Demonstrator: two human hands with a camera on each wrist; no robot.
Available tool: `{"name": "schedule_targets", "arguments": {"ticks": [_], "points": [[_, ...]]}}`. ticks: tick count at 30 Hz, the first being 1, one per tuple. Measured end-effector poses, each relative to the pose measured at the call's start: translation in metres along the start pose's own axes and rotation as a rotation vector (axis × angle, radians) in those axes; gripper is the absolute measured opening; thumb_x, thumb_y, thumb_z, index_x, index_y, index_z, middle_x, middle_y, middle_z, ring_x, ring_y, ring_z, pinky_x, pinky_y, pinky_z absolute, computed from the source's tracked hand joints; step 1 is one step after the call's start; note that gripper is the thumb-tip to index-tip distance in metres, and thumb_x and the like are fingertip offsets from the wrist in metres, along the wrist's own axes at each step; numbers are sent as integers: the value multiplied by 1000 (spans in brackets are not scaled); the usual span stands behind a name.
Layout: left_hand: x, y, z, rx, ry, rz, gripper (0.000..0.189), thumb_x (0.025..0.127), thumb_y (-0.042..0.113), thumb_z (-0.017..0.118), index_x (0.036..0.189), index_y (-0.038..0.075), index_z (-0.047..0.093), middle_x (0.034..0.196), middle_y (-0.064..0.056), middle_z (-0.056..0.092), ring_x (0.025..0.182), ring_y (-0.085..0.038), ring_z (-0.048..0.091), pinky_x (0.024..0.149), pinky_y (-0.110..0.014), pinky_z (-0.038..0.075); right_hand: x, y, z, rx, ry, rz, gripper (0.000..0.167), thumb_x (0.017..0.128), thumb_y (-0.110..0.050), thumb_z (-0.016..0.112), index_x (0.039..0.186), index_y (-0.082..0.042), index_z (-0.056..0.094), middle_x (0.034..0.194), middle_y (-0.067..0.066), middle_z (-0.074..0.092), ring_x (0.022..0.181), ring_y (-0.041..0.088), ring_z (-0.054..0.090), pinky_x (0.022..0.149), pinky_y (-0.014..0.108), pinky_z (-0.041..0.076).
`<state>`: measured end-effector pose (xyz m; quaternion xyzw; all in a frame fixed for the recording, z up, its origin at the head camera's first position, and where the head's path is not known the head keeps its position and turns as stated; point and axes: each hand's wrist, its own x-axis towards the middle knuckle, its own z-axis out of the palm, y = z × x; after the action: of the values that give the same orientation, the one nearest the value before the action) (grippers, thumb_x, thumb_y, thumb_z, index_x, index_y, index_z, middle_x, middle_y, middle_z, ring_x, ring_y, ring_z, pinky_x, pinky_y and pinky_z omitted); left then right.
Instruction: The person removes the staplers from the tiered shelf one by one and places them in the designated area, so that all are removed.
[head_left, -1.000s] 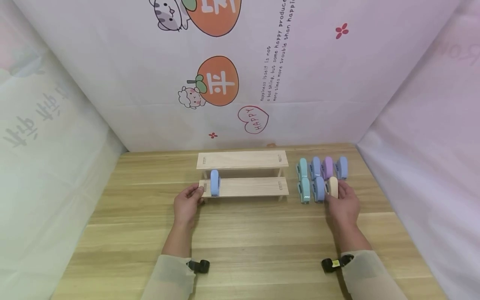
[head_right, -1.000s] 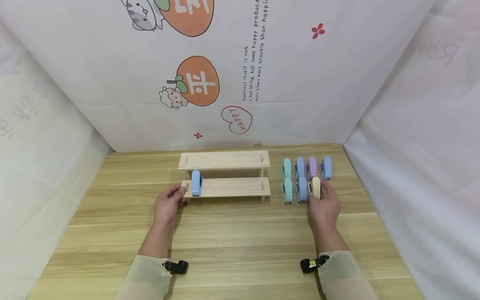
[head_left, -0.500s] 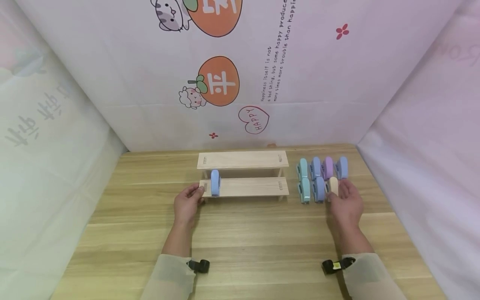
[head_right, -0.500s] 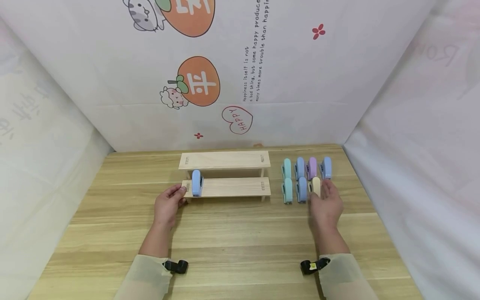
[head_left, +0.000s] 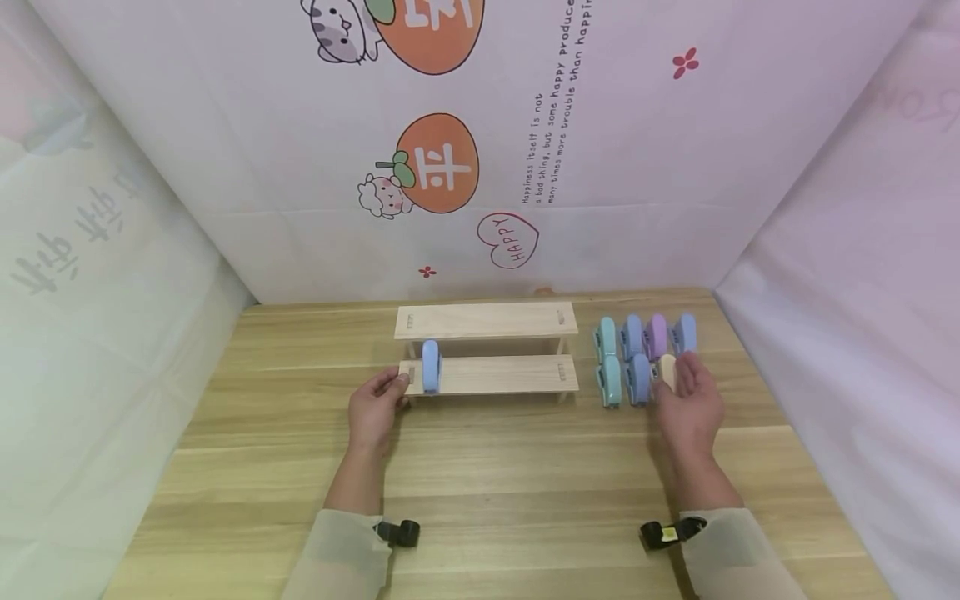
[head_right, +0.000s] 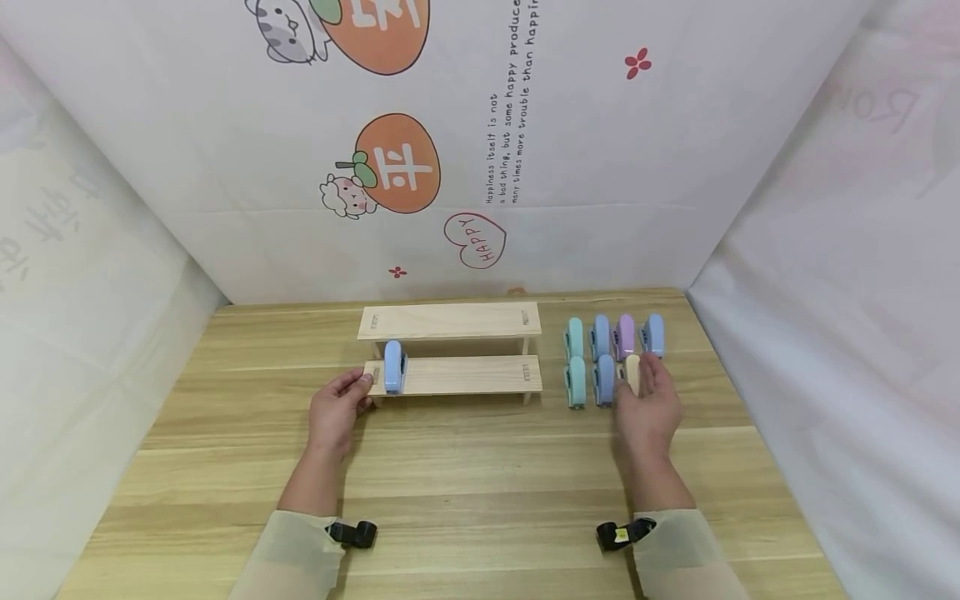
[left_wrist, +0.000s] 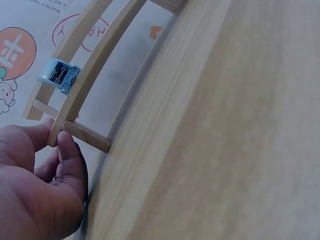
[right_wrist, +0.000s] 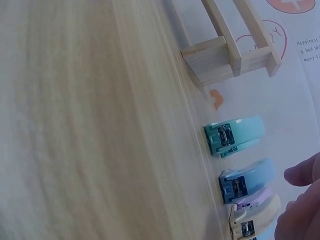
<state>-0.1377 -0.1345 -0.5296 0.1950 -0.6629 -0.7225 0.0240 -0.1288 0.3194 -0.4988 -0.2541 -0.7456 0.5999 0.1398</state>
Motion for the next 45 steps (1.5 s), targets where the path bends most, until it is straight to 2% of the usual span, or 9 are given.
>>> {"name": "schedule_targets", "arguments": {"ticks": [12,17,28,35,45], "points": [[1,-1,0,6,11,-4,40,96,24,78,129,3,68,123,-14,68,103,-20,66,85,-25,63,-9,-1,11,15,-27,-68,65,97,-4,69,155,-17,46,158,6,46,147,21,43,121,32,39],[2,-1,1,10,13,-5,40,96,24,78,128,4,69,122,-13,68,102,-20,67,85,-25,63,-14,-3,16,20,-59,-74,67,96,-3,69,157,-17,45,159,7,45,147,23,43,120,35,40],[1,0,-2,3,5,-10,40,96,23,78,129,3,68,122,-15,68,105,-23,66,86,-25,63,-26,-8,33,127,-68,-136,64,91,3,72,151,-9,52,154,12,51,145,26,46,120,32,40],[0,2,0,12,1,-20,44,96,25,78,132,3,67,126,-14,67,105,-20,65,87,-24,62,-34,-15,42,150,-88,-155,62,91,5,73,149,-8,54,153,12,52,144,28,47,118,40,43],[1,0,-1,5,2,0,41,95,23,79,129,3,68,123,-15,68,104,-22,67,87,-27,63,-42,-15,61,132,-144,-174,64,91,2,74,149,-11,53,154,8,52,144,25,48,120,34,40]]}}
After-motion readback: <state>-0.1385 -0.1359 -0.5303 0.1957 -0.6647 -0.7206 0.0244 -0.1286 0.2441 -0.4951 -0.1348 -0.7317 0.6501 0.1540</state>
